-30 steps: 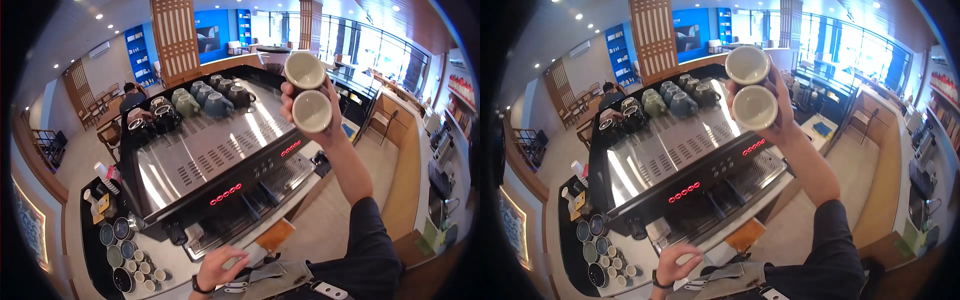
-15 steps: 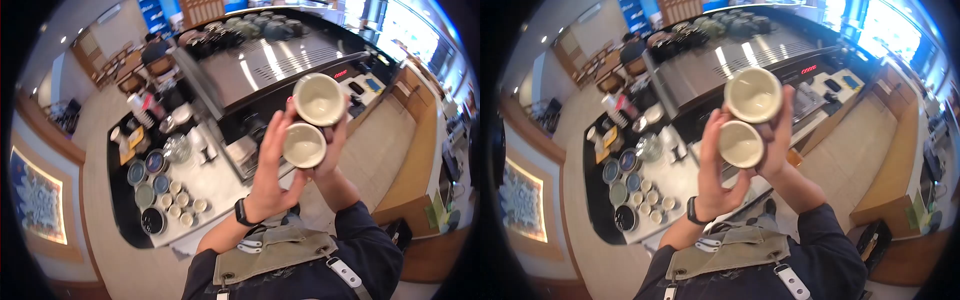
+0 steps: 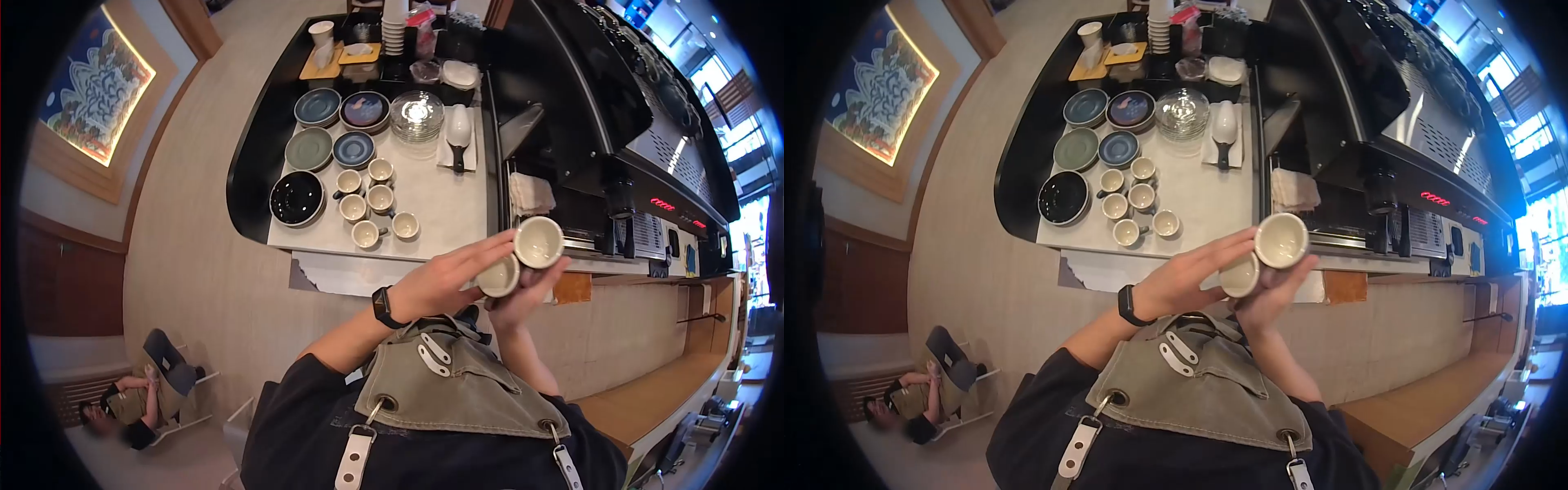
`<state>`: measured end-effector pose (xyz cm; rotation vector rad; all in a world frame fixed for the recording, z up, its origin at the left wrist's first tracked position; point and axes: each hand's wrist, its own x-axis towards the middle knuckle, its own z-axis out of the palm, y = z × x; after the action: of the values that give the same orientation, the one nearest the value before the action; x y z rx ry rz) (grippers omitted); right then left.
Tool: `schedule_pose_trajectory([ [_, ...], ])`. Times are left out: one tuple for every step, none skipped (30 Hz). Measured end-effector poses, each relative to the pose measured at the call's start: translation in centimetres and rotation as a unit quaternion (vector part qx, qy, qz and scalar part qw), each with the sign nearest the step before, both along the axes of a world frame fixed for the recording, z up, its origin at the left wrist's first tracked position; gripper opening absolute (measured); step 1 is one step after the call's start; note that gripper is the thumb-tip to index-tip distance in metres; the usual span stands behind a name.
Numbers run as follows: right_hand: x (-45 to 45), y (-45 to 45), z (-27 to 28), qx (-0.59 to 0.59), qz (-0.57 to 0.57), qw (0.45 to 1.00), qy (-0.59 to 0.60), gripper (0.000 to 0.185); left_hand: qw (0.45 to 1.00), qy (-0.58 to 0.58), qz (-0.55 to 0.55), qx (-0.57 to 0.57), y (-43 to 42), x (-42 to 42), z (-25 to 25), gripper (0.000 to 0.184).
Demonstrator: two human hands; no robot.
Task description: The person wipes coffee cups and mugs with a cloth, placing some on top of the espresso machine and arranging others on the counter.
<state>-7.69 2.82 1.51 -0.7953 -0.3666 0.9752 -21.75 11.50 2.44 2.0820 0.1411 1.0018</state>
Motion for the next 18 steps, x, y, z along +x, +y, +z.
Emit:
schedule_pose_trajectory([
  [-0.9,0.9,0.1,-0.054,-0.011,0.998,-0.003,0.076,1.0,0.0,0.03,0.004,0.1,-0.7,-0.6,0.093],
  [-1.7,1.7,0.1,-0.106,-0.02,0.994,-0.004,0.075,0.999,0.011,0.048,-0.009,0.3,-1.4,-1.0,0.092],
  [-1.8,2.2,-0.7,-0.101,0.022,0.995,-0.015,0.074,0.997,0.022,0.065,-0.021,0.5,-1.9,-1.3,0.091],
  [-1.8,2.6,-1.4,-0.095,0.064,0.993,-0.027,0.074,0.996,0.033,0.082,-0.032,0.8,-2.4,-1.7,0.09],
  [-1.6,3.0,-1.9,-0.059,0.126,0.99,-0.017,0.07,0.994,0.03,0.099,-0.037,1.1,-2.7,-2.4,0.085],
  [-1.7,3.6,-2.5,-0.071,0.11,0.991,-0.016,0.068,0.992,0.031,0.115,-0.037,1.3,-2.9,-2.9,0.084],
  [-1.9,4.6,-3.2,-0.081,0.094,0.992,-0.014,0.066,0.99,0.033,0.131,-0.035,1.7,-3.2,-3.3,0.083],
  [-1.8,5.6,-4.1,-0.055,0.073,0.996,-0.017,0.06,0.988,0.034,0.146,-0.033,2.0,-3.4,-3.6,0.081],
  [-1.6,6.5,-5.0,-0.027,0.053,0.998,-0.019,0.054,0.987,0.04,0.151,-0.05,2.4,-3.7,-3.8,0.082],
  [-1.6,7.5,-5.4,0.001,0.033,0.999,-0.022,0.048,0.985,0.045,0.154,-0.067,2.8,-4.0,-3.9,0.083],
  [-1.2,8.5,-5.3,0.045,0.016,0.998,-0.05,0.045,0.983,0.051,0.156,-0.084,3.5,-4.3,-4.1,0.084],
  [-0.9,9.3,-4.7,0.088,-0.001,0.993,-0.079,0.043,0.98,0.064,0.176,-0.072,4.5,-4.6,-4.2,0.083],
  [-0.5,9.8,-4.1,0.117,-0.023,0.992,-0.044,0.045,0.976,0.077,0.194,-0.061,5.9,-5.0,-4.3,0.082],
  [0.0,10.2,-4.1,0.087,-0.028,0.992,-0.092,0.048,0.972,0.091,0.212,-0.05,7.5,-5.4,-4.5,0.081],
  [0.6,10.4,-4.1,0.057,-0.032,0.988,-0.141,0.051,0.97,0.101,0.22,-0.032,9.5,-5.8,-4.8,0.077],
  [0.9,10.5,-4.1,0.026,-0.034,0.981,-0.188,0.055,0.967,0.111,0.228,-0.014,11.6,-6.0,-5.4,0.074],
  [0.9,10.6,-3.5,-0.003,-0.02,0.978,-0.206,0.071,0.964,0.139,0.227,-0.018,13.6,-5.8,-5.9,0.071],
  [1.0,10.8,-4.0,-0.027,0.011,0.972,-0.232,0.074,0.96,0.165,0.227,-0.02,15.6,-5.5,-6.4,0.069],
])
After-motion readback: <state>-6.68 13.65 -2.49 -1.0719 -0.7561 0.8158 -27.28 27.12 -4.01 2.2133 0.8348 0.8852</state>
